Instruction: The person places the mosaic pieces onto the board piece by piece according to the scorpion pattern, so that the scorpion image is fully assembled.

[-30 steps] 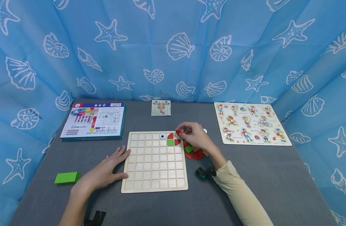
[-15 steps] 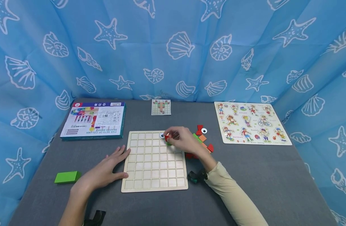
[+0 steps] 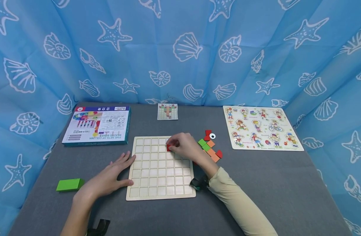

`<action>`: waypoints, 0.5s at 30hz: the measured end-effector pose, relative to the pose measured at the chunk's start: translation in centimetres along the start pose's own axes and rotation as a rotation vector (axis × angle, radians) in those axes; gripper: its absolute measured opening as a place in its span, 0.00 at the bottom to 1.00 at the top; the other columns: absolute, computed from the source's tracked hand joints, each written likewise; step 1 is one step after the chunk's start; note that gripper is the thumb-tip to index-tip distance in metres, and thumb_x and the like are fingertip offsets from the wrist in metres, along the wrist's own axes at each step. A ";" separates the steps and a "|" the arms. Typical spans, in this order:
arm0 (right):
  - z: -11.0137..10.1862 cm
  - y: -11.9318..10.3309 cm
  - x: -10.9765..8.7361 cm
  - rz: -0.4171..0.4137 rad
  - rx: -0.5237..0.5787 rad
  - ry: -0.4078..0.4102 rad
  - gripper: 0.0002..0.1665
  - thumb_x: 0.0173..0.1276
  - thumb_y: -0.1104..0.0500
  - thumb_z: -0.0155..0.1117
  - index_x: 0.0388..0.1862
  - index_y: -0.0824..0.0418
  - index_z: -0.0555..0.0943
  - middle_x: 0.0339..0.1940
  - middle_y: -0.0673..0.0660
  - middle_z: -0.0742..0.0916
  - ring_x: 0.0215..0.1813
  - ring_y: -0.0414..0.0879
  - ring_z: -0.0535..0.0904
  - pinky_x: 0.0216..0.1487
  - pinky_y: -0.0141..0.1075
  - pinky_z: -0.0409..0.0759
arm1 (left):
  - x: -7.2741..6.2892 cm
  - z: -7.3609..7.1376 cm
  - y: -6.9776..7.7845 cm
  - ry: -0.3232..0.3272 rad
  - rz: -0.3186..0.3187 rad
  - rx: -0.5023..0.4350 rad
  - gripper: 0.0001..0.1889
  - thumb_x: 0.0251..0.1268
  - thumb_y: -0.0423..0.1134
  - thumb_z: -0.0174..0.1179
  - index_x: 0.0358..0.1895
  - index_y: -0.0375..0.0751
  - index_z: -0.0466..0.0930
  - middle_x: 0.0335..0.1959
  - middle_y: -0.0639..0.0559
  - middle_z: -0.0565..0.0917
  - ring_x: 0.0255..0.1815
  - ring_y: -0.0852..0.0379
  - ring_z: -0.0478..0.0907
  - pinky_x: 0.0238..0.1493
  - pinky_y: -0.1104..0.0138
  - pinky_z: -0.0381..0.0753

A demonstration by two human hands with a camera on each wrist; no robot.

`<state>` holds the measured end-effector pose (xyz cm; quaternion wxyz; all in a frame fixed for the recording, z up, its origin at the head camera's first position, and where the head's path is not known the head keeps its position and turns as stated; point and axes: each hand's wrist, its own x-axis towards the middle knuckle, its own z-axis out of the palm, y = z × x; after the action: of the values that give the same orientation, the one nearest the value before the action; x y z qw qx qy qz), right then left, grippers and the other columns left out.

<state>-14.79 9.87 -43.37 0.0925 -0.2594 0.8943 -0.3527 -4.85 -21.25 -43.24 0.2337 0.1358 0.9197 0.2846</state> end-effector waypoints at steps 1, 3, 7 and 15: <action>0.0 -0.1 0.0 0.010 -0.011 -0.002 0.08 0.74 0.65 0.72 0.48 0.61 0.93 0.40 0.56 0.95 0.41 0.44 0.92 0.45 0.35 0.90 | 0.0 0.0 0.0 0.002 0.001 0.001 0.50 0.69 0.51 0.75 0.87 0.42 0.59 0.90 0.32 0.52 0.91 0.26 0.46 0.81 0.21 0.49; 0.1 -0.3 0.1 0.029 -0.020 -0.004 0.07 0.74 0.65 0.73 0.47 0.61 0.93 0.39 0.56 0.95 0.41 0.44 0.92 0.45 0.36 0.90 | 0.0 0.0 0.0 0.005 0.001 0.003 0.50 0.68 0.51 0.75 0.87 0.42 0.59 0.90 0.32 0.52 0.91 0.26 0.47 0.81 0.21 0.49; 0.0 -0.7 0.1 0.045 -0.012 -0.006 0.06 0.73 0.65 0.73 0.45 0.60 0.94 0.39 0.55 0.96 0.41 0.43 0.92 0.47 0.37 0.90 | 0.0 0.0 -0.1 0.006 0.002 0.007 0.50 0.68 0.52 0.75 0.87 0.42 0.59 0.90 0.32 0.52 0.91 0.26 0.47 0.81 0.21 0.49; -0.4 -0.3 -0.4 0.016 0.044 0.031 0.06 0.73 0.67 0.72 0.45 0.63 0.93 0.41 0.57 0.96 0.42 0.44 0.93 0.48 0.35 0.91 | 0.0 0.1 -0.1 0.001 0.003 -0.001 0.50 0.68 0.51 0.75 0.87 0.42 0.59 0.90 0.32 0.52 0.91 0.26 0.46 0.81 0.21 0.49</action>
<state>-14.43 10.13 -42.92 0.0873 -0.2447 0.8898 -0.3753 -4.85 -21.27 -43.39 0.2328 0.1370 0.9195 0.2856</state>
